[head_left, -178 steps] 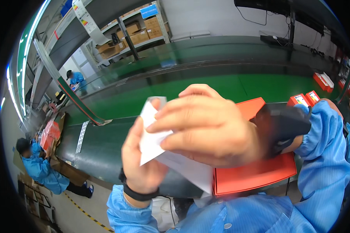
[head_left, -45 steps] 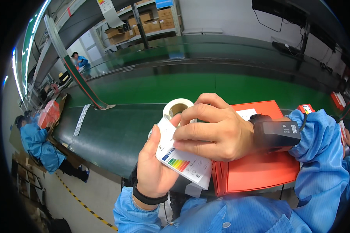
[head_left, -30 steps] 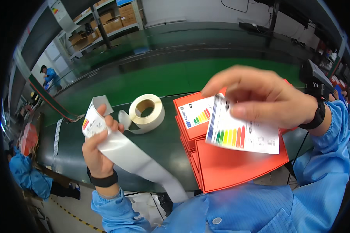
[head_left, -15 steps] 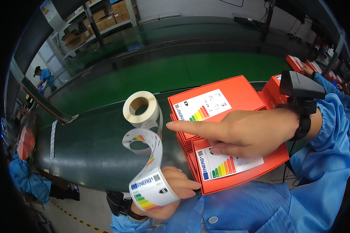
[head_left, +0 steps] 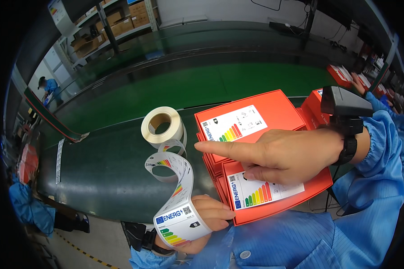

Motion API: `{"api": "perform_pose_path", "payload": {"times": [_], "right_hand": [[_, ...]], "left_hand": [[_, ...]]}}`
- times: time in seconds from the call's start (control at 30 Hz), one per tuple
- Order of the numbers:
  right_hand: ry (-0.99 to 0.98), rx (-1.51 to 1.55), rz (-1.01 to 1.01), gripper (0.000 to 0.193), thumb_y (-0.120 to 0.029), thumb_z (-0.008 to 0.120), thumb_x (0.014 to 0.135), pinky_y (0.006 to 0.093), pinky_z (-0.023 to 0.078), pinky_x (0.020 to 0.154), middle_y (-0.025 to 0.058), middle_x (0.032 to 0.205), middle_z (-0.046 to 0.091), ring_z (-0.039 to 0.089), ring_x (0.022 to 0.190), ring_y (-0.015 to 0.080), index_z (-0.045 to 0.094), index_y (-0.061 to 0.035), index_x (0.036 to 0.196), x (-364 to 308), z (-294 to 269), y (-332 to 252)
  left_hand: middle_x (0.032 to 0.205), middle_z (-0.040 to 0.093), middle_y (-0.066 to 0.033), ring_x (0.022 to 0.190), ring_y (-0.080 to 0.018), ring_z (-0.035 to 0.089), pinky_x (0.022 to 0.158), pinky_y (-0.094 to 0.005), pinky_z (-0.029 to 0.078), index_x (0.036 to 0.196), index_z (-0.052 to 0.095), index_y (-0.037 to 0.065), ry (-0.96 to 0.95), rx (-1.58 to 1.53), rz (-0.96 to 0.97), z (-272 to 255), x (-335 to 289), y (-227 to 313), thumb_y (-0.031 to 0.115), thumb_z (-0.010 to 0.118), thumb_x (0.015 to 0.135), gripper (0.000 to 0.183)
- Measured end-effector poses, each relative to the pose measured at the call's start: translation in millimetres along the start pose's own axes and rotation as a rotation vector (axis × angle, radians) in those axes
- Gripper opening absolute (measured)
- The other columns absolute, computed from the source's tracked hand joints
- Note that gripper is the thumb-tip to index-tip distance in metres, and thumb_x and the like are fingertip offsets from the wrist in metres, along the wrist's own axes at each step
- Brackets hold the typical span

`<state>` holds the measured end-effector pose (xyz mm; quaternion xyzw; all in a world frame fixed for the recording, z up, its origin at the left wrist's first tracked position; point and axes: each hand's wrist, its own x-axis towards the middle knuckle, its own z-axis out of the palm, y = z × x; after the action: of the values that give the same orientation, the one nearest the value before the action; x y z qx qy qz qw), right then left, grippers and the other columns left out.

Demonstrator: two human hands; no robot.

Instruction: Applying energy efficiency labels to red smartphone boxes on a production line.

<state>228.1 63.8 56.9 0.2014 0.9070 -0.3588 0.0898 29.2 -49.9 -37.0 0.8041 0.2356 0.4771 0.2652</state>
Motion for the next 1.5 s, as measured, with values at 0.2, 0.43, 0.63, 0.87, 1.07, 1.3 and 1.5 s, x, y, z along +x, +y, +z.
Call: {"api": "perform_pose_path", "payload": {"times": [0.2, 0.43, 0.63, 0.87, 1.07, 1.3, 1.5], "right_hand": [[0.003, 0.000, -0.006, 0.066, -0.006, 0.041, 0.083, 0.0370, 0.039, 0.054, 0.0132, 0.063, 0.049, 0.048, 0.052, 0.0228, 0.010, -0.0155, 0.141, 1, 0, -2], [0.002, 0.014, 0.014, 0.067, -0.006, 0.041, 0.082, 0.0366, 0.039, 0.053, 0.0138, 0.065, 0.051, 0.049, 0.052, 0.0228, 0.011, -0.0147, 0.140, 3, -1, -4], [-0.023, -0.035, 0.015, 0.065, -0.005, 0.041, 0.081, 0.0362, 0.041, 0.055, 0.0156, 0.072, 0.057, 0.054, 0.058, 0.0256, 0.014, -0.0112, 0.140, 1, -3, -7], [0.149, -0.402, -0.128, 0.066, -0.009, 0.050, 0.077, 0.0367, 0.041, 0.049, 0.0132, 0.062, 0.054, 0.054, 0.053, 0.0253, 0.023, -0.0100, 0.137, 1, 11, -12], [0.218, -0.912, 0.099, 0.056, -0.022, 0.053, 0.078, 0.0325, 0.037, 0.045, 0.0046, 0.059, 0.047, 0.052, 0.053, 0.0175, 0.036, -0.0199, 0.131, -17, 30, -16], [0.242, -0.596, -0.057, 0.093, -0.068, 0.053, 0.067, 0.0590, 0.015, 0.098, 0.0236, 0.139, 0.020, 0.018, 0.130, 0.0389, 0.031, -0.0055, 0.132, -56, 52, 13], [0.857, -0.549, 0.196, 0.091, -0.066, 0.046, 0.075, 0.0499, 0.013, 0.104, 0.0215, 0.143, 0.012, 0.011, 0.132, 0.0384, 0.022, -0.0026, 0.136, -108, 75, 59]], "left_hand": [[0.091, 0.064, -0.0102, 0.083, -0.0268, 0.060, 0.075, -0.0391, 0.047, 0.079, 0.056, 0.005, 0.020, 0.035, -0.005, 1, -2, -1, -0.006, 0.049, 0.072, 0.015], [0.095, 0.063, -0.0107, 0.086, -0.0276, 0.059, 0.075, -0.0388, 0.047, 0.079, 0.056, 0.005, 0.019, 0.024, 0.003, 2, -1, -1, -0.001, 0.053, 0.072, 0.010], [0.102, 0.061, -0.0075, 0.097, -0.0260, 0.056, 0.075, -0.0358, 0.044, 0.080, 0.057, 0.009, -0.092, 0.284, 0.041, 3, 3, 0, 0.015, 0.070, 0.067, 0.020], [0.102, 0.059, -0.0001, 0.098, -0.0188, 0.055, 0.075, -0.0326, 0.043, 0.080, 0.057, 0.014, -0.081, 0.533, 0.078, 11, 3, 0, 0.023, 0.076, 0.063, 0.027], [0.099, 0.059, 0.0000, 0.095, -0.0189, 0.056, 0.074, -0.0328, 0.043, 0.080, 0.057, 0.014, -0.062, 0.558, 0.045, 15, 4, 3, 0.022, 0.076, 0.064, 0.026], [0.099, 0.060, -0.0004, 0.094, -0.0191, 0.056, 0.073, -0.0320, 0.042, 0.077, 0.054, 0.013, -0.108, 0.575, 0.027, 13, 4, 6, 0.023, 0.075, 0.066, 0.026], [0.096, 0.059, -0.0036, 0.093, -0.0227, 0.056, 0.073, -0.0321, 0.045, 0.079, 0.050, 0.012, -0.025, 0.450, 0.040, 20, 5, 3, 0.022, 0.075, 0.067, 0.030]]}}
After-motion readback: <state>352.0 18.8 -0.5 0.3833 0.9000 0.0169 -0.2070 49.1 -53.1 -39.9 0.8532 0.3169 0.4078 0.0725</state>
